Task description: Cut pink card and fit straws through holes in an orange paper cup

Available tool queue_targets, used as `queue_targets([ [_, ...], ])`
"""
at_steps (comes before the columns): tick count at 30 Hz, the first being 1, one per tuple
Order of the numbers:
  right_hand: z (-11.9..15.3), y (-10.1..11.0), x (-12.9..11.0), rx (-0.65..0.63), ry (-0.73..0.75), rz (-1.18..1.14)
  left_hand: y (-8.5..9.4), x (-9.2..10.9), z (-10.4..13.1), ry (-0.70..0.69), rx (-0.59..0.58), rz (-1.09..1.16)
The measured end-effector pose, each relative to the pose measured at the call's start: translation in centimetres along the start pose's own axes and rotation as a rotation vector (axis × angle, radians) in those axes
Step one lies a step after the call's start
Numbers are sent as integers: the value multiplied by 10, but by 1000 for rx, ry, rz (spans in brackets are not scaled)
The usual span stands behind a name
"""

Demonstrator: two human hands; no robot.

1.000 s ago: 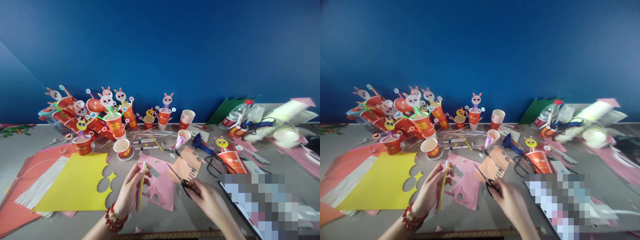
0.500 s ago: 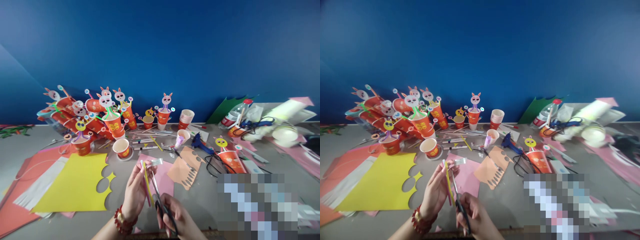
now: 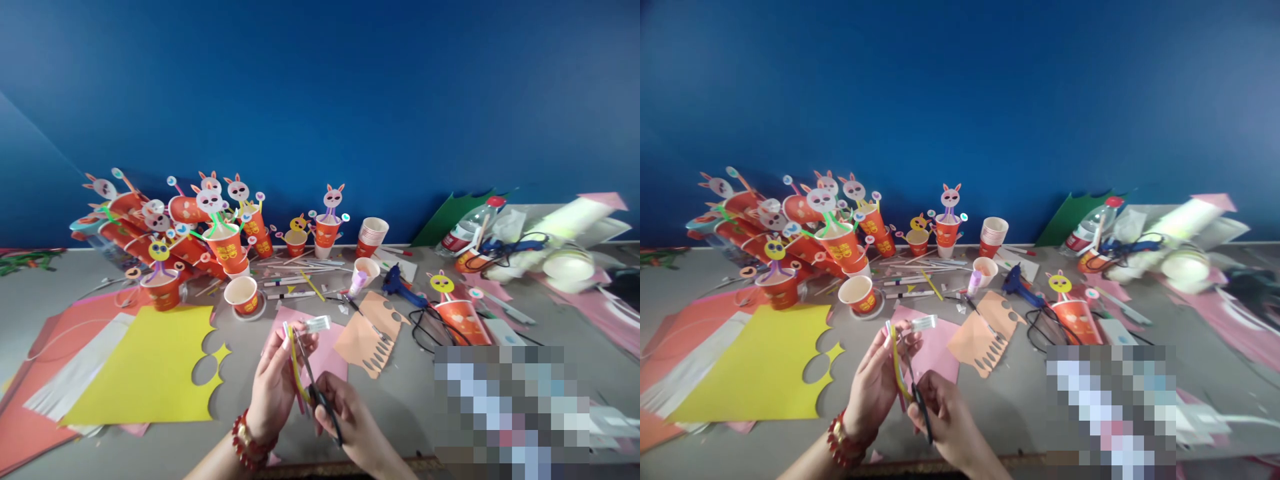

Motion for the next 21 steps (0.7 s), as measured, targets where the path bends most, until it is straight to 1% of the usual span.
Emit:
queue_targets([
  [6,-5,3,-9,29,-28,1,-1,8,0,-41,-20,24],
  [9,-7,-1,-14,6,-20,-8,-2,5,0,-7,-24,18],
  [12,-10,-2,-16,-7,20,6,-2,4,-1,19,-27,15],
  [17,-13,1,-10,14,57,-3,-1,8,-3,6,-17,45],
  [21,-14,-1,-4,24,45,2,-5,6,-4,61,-40,39],
])
Point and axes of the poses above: each hand's wrist, its own z-axis away from the middle knuckle, its own y-axis out of the back of the hand, x = y × z, the point moved 9 cm from there along -z, towards the middle knuckle, and after that the axes turned 10 degrees about y, right-handed, at the moved point
